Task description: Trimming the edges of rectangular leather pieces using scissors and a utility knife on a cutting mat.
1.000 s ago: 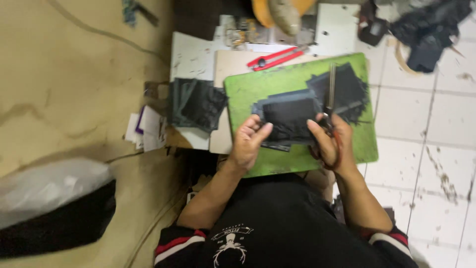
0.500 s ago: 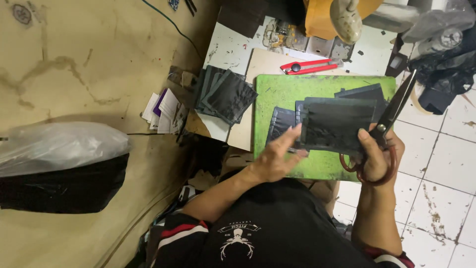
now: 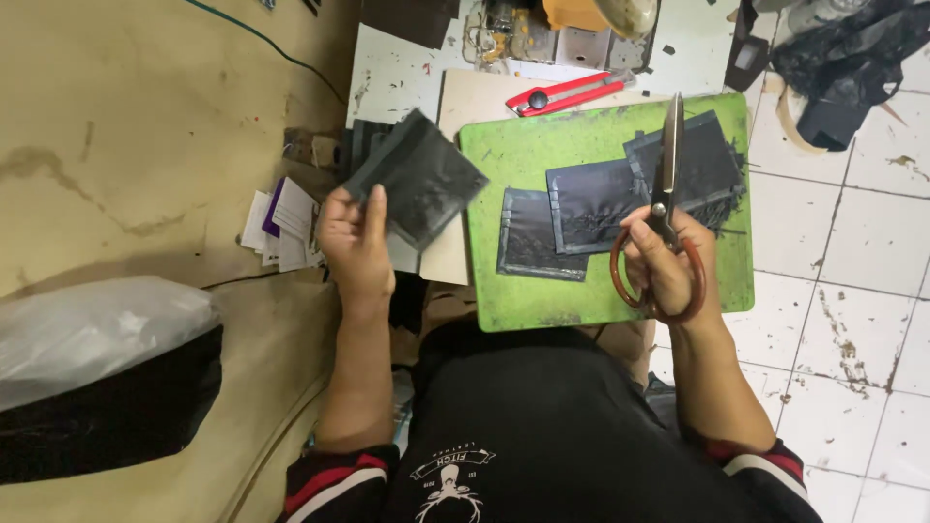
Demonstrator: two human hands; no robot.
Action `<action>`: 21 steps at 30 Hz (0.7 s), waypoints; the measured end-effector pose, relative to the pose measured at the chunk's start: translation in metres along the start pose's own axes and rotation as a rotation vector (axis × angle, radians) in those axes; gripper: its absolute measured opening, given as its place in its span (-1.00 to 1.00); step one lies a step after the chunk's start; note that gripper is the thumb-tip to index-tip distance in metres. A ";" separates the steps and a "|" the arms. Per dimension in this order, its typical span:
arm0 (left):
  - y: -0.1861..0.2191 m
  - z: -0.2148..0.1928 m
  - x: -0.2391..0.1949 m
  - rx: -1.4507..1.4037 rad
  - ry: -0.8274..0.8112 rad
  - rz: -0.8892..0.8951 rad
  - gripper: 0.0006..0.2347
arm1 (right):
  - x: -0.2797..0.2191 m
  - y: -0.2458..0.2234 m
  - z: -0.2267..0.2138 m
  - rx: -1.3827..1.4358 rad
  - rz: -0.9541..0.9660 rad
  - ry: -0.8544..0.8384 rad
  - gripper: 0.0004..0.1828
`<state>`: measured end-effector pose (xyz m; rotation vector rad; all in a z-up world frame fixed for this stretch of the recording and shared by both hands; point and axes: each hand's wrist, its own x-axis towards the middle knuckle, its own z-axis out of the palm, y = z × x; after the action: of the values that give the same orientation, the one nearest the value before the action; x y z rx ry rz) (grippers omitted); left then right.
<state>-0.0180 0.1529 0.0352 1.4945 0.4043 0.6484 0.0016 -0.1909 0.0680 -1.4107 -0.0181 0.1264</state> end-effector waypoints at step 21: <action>-0.012 0.173 -0.025 0.982 -0.924 0.229 -0.43 | -0.031 -0.015 -0.030 -0.004 0.070 0.214 -0.81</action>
<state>0.0720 0.0022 0.0302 2.5915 -0.2318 -0.1908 -0.0255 -0.2260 0.0795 -1.4232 0.2081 0.0323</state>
